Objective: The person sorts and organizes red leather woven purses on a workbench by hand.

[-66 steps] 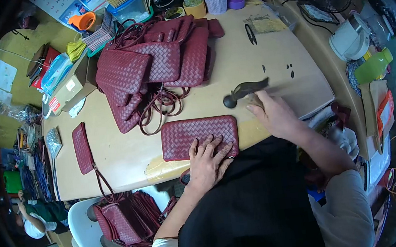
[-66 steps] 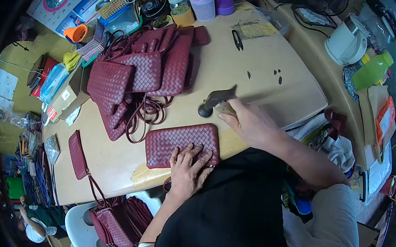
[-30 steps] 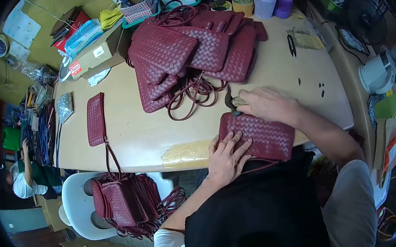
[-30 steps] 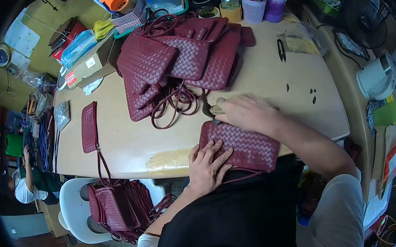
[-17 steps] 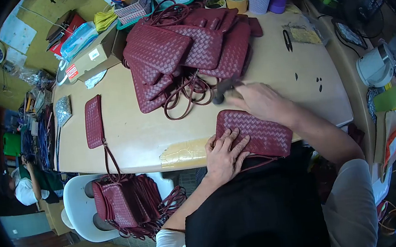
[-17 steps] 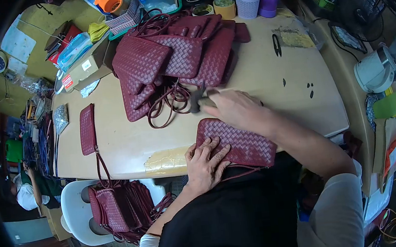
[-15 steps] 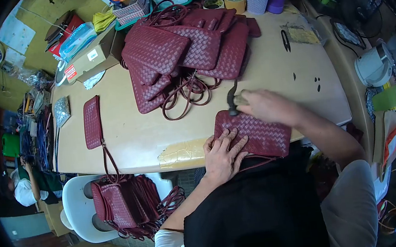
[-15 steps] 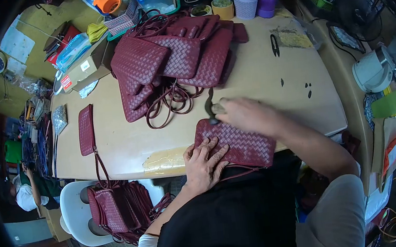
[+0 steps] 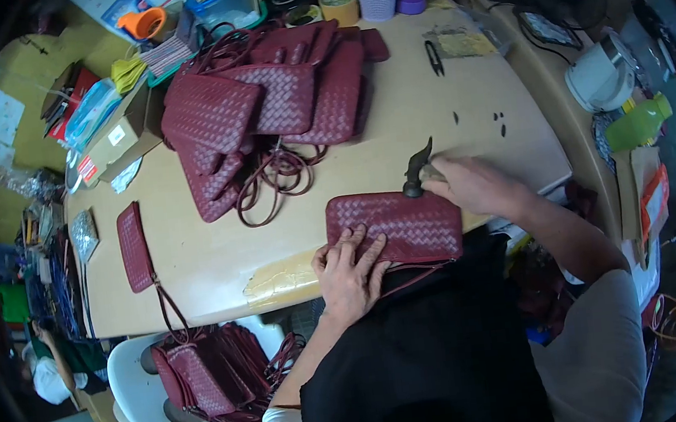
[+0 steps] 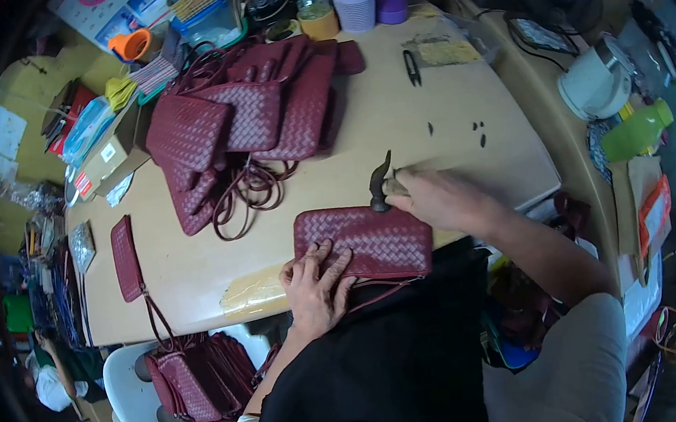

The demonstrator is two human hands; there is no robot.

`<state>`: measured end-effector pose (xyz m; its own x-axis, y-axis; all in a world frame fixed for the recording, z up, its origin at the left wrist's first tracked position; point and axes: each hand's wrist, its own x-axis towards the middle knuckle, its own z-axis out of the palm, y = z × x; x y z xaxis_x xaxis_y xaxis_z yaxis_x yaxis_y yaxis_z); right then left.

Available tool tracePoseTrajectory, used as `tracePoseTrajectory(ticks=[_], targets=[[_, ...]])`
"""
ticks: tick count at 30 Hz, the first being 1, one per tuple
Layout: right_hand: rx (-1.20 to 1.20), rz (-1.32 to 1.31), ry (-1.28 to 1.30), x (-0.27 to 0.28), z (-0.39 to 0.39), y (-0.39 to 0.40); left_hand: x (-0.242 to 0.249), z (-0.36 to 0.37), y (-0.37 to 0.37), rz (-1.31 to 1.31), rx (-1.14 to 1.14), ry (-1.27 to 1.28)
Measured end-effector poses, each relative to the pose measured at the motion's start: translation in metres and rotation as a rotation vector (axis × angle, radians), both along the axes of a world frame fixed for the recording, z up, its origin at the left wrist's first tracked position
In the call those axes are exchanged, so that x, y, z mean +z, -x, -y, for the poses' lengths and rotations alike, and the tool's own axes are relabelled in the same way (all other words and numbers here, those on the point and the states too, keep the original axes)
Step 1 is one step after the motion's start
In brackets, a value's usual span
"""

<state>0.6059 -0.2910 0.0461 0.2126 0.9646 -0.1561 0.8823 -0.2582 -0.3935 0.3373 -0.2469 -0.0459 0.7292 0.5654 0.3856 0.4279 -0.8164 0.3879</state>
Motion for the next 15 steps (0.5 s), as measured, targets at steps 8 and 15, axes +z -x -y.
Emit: tracePoseTrajectory(ticks=[8, 15], targets=[[-0.161, -0.041, 0.114, -0.016, 0.050, -0.024, 0.001, 0.000, -0.001, -0.027, 0.017, 0.002], [-0.234, -0.014, 0.015, -0.020, 0.068, -0.012, 0.000, 0.002, -0.001, -0.039, 0.031, -0.005]])
